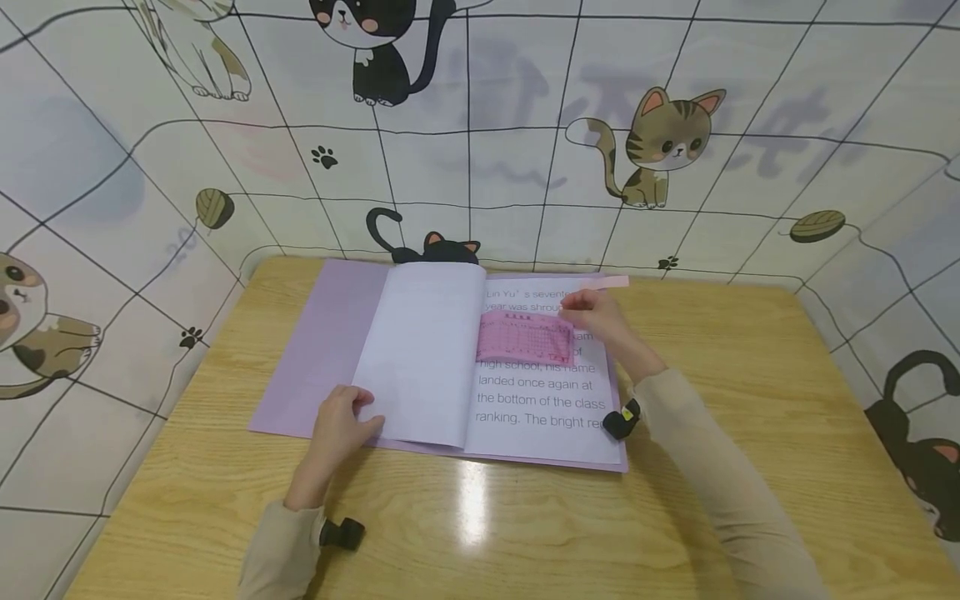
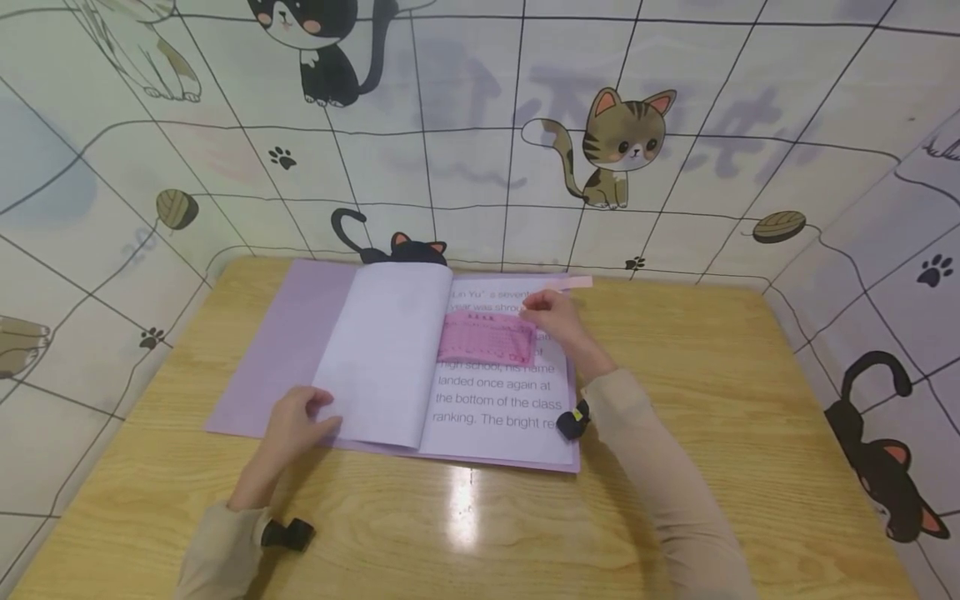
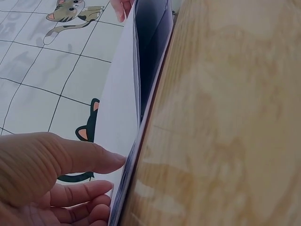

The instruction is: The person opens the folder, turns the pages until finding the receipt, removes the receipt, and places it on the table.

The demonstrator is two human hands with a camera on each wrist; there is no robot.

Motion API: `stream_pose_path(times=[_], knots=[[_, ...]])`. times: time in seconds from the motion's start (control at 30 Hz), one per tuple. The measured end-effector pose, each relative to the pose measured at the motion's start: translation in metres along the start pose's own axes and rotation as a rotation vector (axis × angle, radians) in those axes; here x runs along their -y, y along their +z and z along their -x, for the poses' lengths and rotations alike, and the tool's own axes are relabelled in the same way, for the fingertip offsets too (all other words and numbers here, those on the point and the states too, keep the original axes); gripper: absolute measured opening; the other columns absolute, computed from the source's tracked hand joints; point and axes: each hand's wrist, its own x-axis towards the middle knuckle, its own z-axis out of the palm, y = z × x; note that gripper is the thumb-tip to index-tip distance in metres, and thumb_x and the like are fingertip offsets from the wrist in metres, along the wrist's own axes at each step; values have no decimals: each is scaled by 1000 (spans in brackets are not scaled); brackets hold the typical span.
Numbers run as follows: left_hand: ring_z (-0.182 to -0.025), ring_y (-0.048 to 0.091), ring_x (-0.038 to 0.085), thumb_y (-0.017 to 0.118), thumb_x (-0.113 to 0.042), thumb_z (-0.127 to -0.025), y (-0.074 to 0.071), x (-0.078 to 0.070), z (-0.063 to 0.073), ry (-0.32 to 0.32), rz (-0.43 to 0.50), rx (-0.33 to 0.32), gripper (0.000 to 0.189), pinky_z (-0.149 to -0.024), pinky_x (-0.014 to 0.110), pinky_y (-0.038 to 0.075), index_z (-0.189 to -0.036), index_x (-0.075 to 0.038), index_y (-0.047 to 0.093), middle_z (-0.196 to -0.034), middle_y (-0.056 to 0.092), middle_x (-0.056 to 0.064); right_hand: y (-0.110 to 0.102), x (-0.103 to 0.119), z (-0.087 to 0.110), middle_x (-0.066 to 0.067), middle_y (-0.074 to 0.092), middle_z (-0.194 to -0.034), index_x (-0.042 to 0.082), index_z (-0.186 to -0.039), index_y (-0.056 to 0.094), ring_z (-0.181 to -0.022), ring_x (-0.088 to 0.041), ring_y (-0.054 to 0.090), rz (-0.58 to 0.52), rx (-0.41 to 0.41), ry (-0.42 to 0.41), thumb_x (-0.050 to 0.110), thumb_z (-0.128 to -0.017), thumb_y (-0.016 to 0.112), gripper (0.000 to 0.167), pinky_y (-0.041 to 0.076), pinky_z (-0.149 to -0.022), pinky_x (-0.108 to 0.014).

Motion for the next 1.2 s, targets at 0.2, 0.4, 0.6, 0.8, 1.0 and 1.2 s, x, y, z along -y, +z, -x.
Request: stream_pose_path(times=[0.2, 0.4, 0.6, 0.8, 1.0, 1.2], knots=[[-76, 49, 27, 74, -1, -71, -1, -1, 0, 3, -6, -2, 25, -70, 39, 44, -90, 9, 61, -85, 55, 17, 1, -1, -1, -18, 55, -117, -3, -118, 53, -106, -28, 51, 22, -11, 14, 11, -88, 60, 34, 43, -90, -36], [-77, 50, 27, 75, -1, -72, 0, 0, 0, -3, -3, 4, 25, -71, 39, 45, -91, 9, 61, -87, 55, 17, 0, -2, -2, -20, 56, -114, -4, -116, 54, -106, -31, 52, 108, -21, -28, 7, -85, 62, 33, 43, -93, -40], [-79, 50, 27, 75, -2, -72, 0, 0, -1, -19, 7, 16, 26, -72, 39, 45, -92, 8, 61, -89, 56, 17, 1, -4, -2, -20, 57, -112, -3, -115, 55, -103, -31, 53, 146, -10, -25, 4, -83, 63, 33, 43, -92, -41], [-78, 49, 27, 75, -1, -72, -1, 0, -1, -18, 9, 15, 26, -71, 38, 45, -92, 9, 61, -88, 55, 17, 4, -9, -5, -19, 58, -111, -2, -111, 57, -103, -33, 53, 307, 20, -98, 9, -82, 68, 34, 43, -90, -44], [-78, 49, 27, 75, -3, -72, -2, -1, -1, -18, 21, 14, 27, -72, 38, 45, -92, 8, 61, -88, 55, 17, 7, -13, -7, -21, 58, -108, -5, -111, 56, -100, -33, 54, 429, 48, -92, 13, -81, 69, 37, 44, -91, -45], [-78, 49, 27, 75, -3, -71, -1, -1, -1, -24, 21, 18, 27, -71, 38, 44, -91, 8, 61, -87, 55, 17, 6, -15, -6, -18, 58, -99, -5, -104, 58, -90, -30, 53, 451, 75, -60, 13, -82, 69, 30, 46, -83, -40]])
